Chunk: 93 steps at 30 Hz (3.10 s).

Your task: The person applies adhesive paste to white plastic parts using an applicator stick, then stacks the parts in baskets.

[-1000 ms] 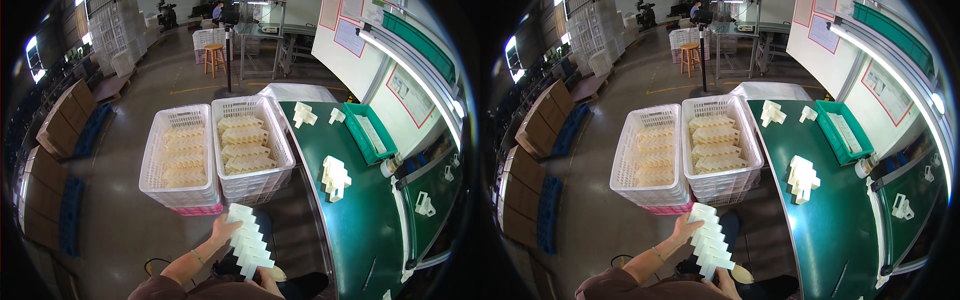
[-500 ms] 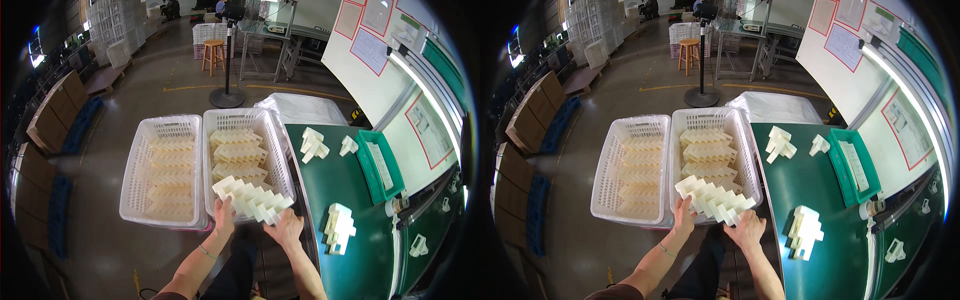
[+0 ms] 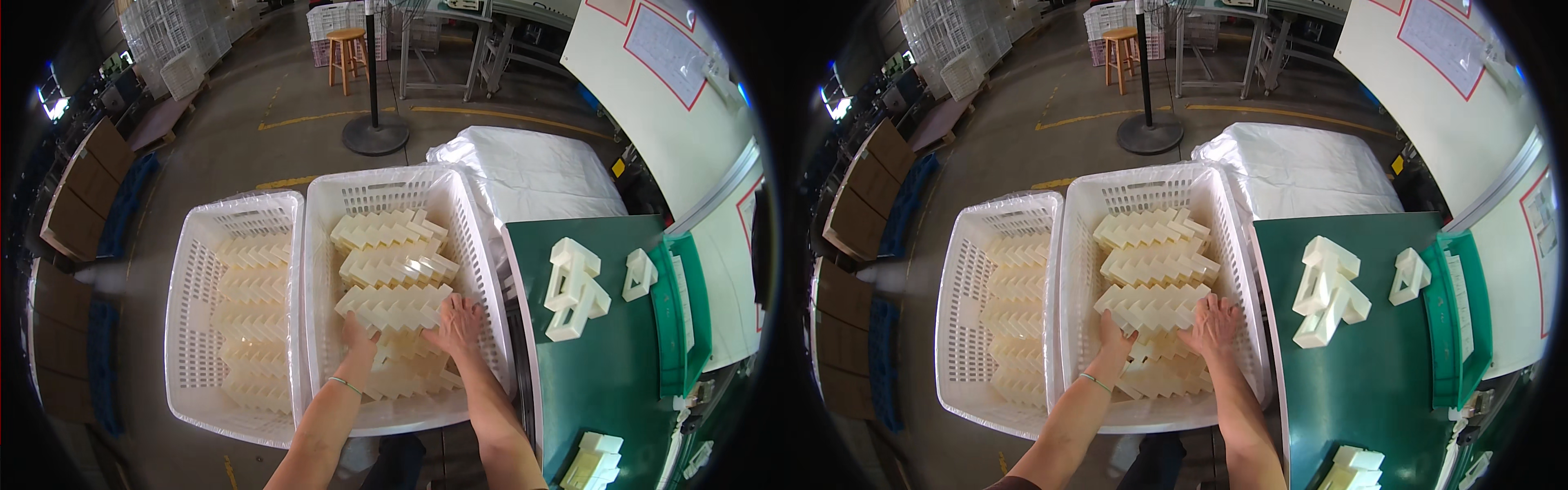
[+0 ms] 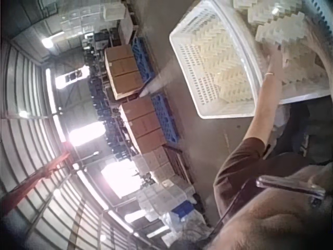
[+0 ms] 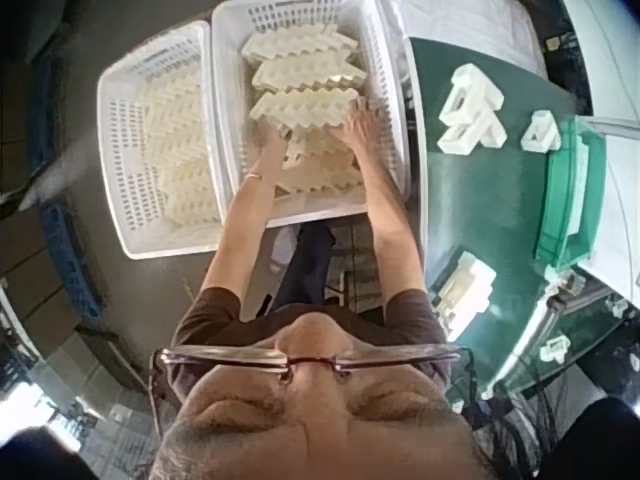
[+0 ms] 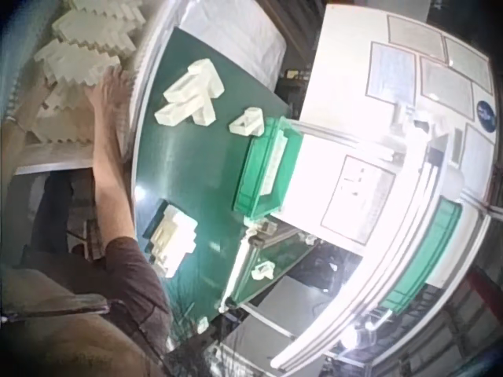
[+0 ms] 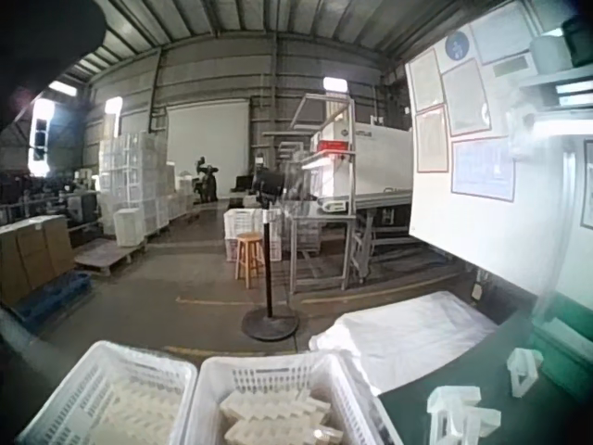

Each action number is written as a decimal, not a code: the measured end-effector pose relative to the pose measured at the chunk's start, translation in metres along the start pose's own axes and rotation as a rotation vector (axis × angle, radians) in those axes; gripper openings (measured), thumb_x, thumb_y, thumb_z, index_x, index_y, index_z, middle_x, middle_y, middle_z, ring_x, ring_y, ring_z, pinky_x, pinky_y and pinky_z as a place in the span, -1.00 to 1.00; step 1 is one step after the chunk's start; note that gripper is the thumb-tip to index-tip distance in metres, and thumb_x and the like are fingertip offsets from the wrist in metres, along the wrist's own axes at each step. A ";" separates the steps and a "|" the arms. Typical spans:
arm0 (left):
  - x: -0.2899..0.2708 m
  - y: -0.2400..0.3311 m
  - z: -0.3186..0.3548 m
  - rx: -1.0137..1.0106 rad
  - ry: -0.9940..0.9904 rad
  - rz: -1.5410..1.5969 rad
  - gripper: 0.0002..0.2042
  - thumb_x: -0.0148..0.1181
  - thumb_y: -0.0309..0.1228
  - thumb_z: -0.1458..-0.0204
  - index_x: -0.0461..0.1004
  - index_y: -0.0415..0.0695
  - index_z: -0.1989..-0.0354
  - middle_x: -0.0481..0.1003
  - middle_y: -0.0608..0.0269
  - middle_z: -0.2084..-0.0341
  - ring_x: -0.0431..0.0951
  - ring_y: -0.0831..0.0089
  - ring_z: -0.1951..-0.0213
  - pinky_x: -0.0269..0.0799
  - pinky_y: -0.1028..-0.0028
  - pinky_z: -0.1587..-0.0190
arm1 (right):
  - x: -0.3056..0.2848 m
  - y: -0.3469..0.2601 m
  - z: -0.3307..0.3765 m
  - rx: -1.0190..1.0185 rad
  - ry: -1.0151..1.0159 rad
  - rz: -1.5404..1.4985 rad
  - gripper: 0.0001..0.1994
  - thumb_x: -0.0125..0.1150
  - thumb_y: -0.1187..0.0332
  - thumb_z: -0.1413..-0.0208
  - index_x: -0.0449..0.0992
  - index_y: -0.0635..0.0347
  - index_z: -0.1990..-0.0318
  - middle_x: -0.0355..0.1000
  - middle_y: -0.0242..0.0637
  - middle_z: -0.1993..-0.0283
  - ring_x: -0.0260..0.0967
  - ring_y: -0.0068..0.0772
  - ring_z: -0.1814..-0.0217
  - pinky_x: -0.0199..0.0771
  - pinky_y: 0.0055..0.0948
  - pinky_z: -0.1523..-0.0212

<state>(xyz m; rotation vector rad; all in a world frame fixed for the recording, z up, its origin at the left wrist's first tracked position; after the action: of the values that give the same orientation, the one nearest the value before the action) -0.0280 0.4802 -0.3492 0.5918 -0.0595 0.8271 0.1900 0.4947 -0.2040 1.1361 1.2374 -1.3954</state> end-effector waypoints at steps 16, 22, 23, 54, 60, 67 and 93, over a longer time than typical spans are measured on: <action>0.000 -0.002 -0.043 0.260 -0.213 0.072 -0.68 -0.08 -0.32 -0.17 0.21 -0.08 -0.08 0.31 0.18 -0.01 0.36 0.27 0.00 0.43 0.19 0.06 | 0.077 0.021 -0.040 0.065 -0.033 -0.080 -0.26 0.46 -0.01 0.37 0.33 0.20 0.01 0.28 -0.22 -0.02 0.17 -0.16 -0.11 0.21 -0.10 -0.06; 0.007 0.013 -0.025 0.344 -0.191 -0.067 -0.68 0.01 -0.38 -0.14 0.25 -0.20 -0.04 0.39 0.09 0.12 0.43 0.19 0.11 0.49 0.20 0.17 | 0.015 -0.002 -0.021 0.103 0.192 0.053 -0.52 0.09 0.36 0.07 0.32 0.26 -0.09 0.30 -0.12 -0.02 0.21 -0.13 -0.08 0.15 -0.01 -0.01; 0.001 0.017 -0.025 0.376 -0.141 -0.096 -0.66 0.02 -0.36 -0.14 0.25 -0.23 -0.05 0.40 0.08 0.14 0.43 0.17 0.12 0.49 0.23 0.18 | -0.002 -0.015 -0.007 0.070 0.211 0.002 -0.46 0.16 0.33 0.09 0.29 0.27 -0.12 0.28 -0.10 -0.04 0.19 -0.10 -0.10 0.13 0.02 -0.03; 0.139 -0.129 0.493 1.749 -1.295 -0.843 -0.88 0.20 -0.49 0.31 0.37 -0.08 0.59 0.42 0.27 0.58 0.44 0.22 0.43 0.30 0.27 0.41 | -0.291 0.193 0.316 0.704 0.674 -0.282 -0.45 0.26 0.20 0.24 0.34 0.21 0.02 0.26 -0.03 0.05 0.41 0.14 0.21 0.44 -0.03 0.22; 0.140 -0.132 0.489 1.775 -1.279 -0.836 -0.89 0.18 -0.52 0.35 0.36 -0.07 0.64 0.41 0.28 0.62 0.44 0.25 0.48 0.29 0.31 0.42 | -0.301 0.251 0.225 0.797 0.635 -0.257 -0.45 0.31 0.21 0.24 0.33 0.18 0.02 0.23 -0.09 -0.01 0.41 0.03 0.10 0.48 -0.06 0.20; 0.141 -0.136 0.490 1.768 -1.295 -0.843 -0.88 0.18 -0.55 0.36 0.36 -0.09 0.62 0.43 0.29 0.61 0.44 0.28 0.48 0.29 0.34 0.40 | -0.279 0.275 0.167 0.791 0.509 -0.425 -0.28 0.40 0.19 0.20 0.19 0.20 -0.13 0.15 0.02 -0.08 0.35 0.10 -0.02 0.42 -0.10 0.00; 0.133 -0.135 0.490 1.774 -1.293 -0.782 -0.89 0.13 -0.59 0.34 0.32 -0.14 0.64 0.38 0.18 0.64 0.40 0.16 0.50 0.28 0.28 0.42 | -0.190 0.197 0.268 0.668 0.853 -1.616 -0.86 0.25 0.41 0.02 0.48 0.31 0.37 0.41 -0.38 0.47 0.31 -0.58 0.47 0.31 -0.54 0.48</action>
<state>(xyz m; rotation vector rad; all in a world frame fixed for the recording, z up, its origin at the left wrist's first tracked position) 0.2444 0.2458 0.0342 2.5351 -0.2498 -0.6453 0.3969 0.2255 -0.0270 1.1363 2.7448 -2.7671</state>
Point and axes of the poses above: each hand's wrist, its own z-axis away from the middle knuckle, its own x-axis out of the palm, y = z × x, the point moved 10 cm from there along -z, towards the middle knuckle
